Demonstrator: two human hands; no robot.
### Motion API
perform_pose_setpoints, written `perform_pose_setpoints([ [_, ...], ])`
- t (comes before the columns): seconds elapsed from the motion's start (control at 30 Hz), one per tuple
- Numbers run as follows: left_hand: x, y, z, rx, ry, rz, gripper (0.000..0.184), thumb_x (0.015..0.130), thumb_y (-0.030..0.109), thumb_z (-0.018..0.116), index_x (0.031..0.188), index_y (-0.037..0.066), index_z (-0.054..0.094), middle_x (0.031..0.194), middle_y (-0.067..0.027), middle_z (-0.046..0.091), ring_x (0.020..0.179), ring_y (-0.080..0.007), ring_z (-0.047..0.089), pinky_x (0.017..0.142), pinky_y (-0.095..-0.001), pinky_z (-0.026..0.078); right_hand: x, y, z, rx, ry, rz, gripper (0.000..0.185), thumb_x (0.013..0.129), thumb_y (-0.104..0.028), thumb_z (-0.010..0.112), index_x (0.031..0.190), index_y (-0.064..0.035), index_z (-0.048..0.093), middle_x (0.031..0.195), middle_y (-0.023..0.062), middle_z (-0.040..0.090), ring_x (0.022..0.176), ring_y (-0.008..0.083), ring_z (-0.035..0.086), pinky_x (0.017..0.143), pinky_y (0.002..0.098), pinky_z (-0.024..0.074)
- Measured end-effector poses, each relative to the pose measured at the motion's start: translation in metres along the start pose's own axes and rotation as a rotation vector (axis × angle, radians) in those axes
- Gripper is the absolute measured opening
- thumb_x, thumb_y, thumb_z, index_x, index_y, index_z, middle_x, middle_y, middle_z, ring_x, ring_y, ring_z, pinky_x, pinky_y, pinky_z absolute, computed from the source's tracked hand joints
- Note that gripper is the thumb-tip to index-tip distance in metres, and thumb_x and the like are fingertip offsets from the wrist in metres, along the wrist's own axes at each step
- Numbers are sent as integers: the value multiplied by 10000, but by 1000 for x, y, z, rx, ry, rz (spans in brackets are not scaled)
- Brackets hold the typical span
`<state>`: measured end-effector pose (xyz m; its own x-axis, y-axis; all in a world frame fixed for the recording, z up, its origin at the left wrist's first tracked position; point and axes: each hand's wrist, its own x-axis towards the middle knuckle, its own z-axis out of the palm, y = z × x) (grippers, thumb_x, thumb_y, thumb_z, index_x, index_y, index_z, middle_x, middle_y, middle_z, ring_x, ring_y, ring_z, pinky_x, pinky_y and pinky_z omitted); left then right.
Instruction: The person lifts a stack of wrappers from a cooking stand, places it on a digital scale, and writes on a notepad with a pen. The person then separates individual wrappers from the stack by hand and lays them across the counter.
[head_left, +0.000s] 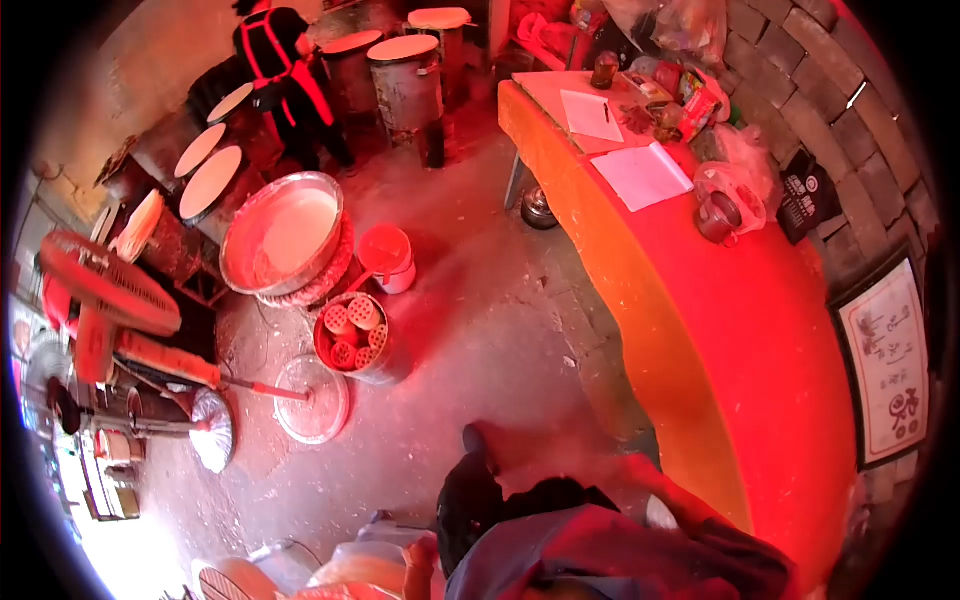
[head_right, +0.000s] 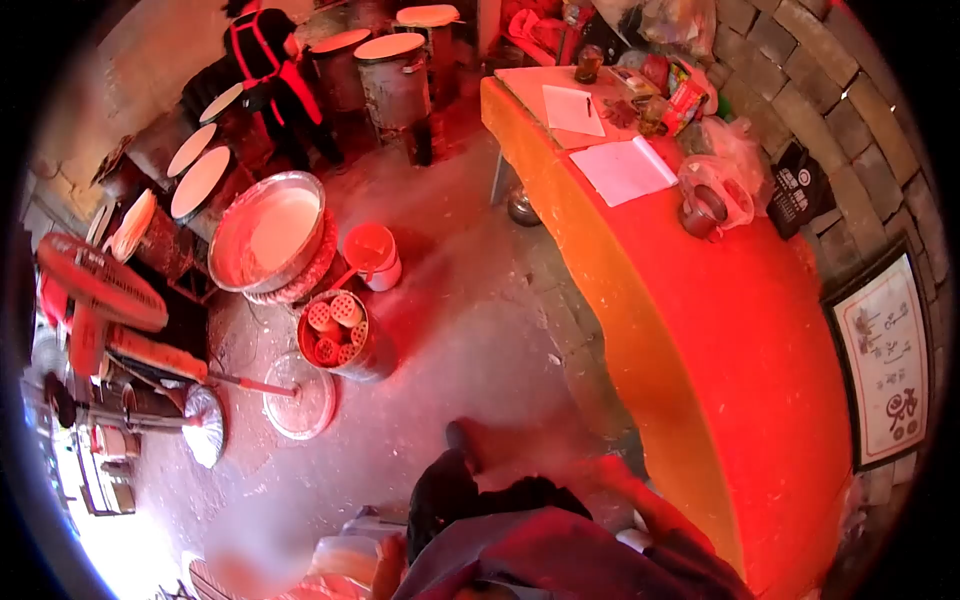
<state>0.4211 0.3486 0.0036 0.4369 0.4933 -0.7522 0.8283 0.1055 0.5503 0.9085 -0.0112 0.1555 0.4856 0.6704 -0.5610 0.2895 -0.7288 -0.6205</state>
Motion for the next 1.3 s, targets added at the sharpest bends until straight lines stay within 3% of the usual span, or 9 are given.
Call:
perform_pose_setpoints([
  [0.03, 9, 25, -23, -908, 35, -287, 223, 907, 253, 523, 866, 145, 713, 840, -133, 710, 747, -318, 694, 574, -453, 551, 7, 8, -5, -93, 24, -18, 300, 847, -347, 643, 1000, -97, 710, 930, 152, 705, 851, 347, 677, 725, 467, 535],
  [0.1, 100, -8, -61, -18, 146, 271, 225, 922, 229, 503, 904, 97, 684, 730, -121, 655, 692, -280, 666, 561, -396, 552, 21, 13, -8, -257, 42, 58, 300, 842, -369, 653, 948, -96, 722, 882, 139, 707, 807, 299, 687, 702, 444, 539],
  [0.23, 127, 209, -145, -940, 293, -269, 291, 902, 103, 582, 1162, -20, 539, 818, -176, 633, 675, -308, 639, 584, -433, 566, 73, 19, -10, -109, -63, 410, 337, 855, -414, 653, 855, -84, 722, 727, 107, 679, 662, 187, 678, 603, 380, 526],
  [0.4, 215, 315, -180, -880, 253, -182, 268, 904, 147, 606, 1118, -5, 550, 840, -177, 648, 684, -306, 652, 616, -404, 576, 153, -17, -36, 356, -69, 575, 314, 850, -400, 664, 850, -93, 729, 652, 35, 652, 568, 137, 633, 542, 301, 496],
  [0.67, 340, 337, -163, -840, 203, -364, 244, 869, 206, 632, 1041, 34, 623, 853, -160, 673, 725, -314, 666, 646, -410, 571, 373, -12, -159, -56, 211, 105, 292, 835, -332, 679, 967, -77, 729, 834, 217, 680, 816, 375, 684, 689, 440, 531],
  [0.7, 373, 309, -156, -393, 97, 90, 152, 787, 189, 688, 895, 83, 686, 892, -122, 702, 821, -297, 669, 723, -406, 560, 406, -46, -200, -63, 255, 80, 284, 834, -324, 677, 961, -74, 726, 831, 226, 672, 821, 393, 673, 692, 445, 530],
  [0.8, 405, 443, -138, -478, 48, 79, 143, 796, 194, 674, 893, 95, 707, 884, -107, 714, 815, -265, 670, 664, -383, 527, 483, -142, -322, -129, 218, 50, 284, 830, -295, 679, 987, -60, 708, 832, 231, 661, 822, 413, 655, 707, 460, 526],
  [0.83, 386, 535, -146, -686, 36, -451, 212, 882, 201, 603, 1005, 49, 687, 861, -112, 705, 720, -233, 667, 592, -341, 503, 505, -169, -354, -160, 167, 41, 290, 829, -285, 680, 1003, -54, 700, 834, 229, 660, 820, 414, 652, 712, 466, 524],
  [1.3, 715, 856, -247, -487, 125, 156, 186, 894, 211, 670, 971, 45, 705, 836, -42, 682, 769, -160, 633, 695, -291, 508, 843, -375, -553, -268, 340, -223, 363, 841, -257, 682, 1153, -77, 638, 999, 198, 646, 870, 407, 639, 752, 480, 531],
])
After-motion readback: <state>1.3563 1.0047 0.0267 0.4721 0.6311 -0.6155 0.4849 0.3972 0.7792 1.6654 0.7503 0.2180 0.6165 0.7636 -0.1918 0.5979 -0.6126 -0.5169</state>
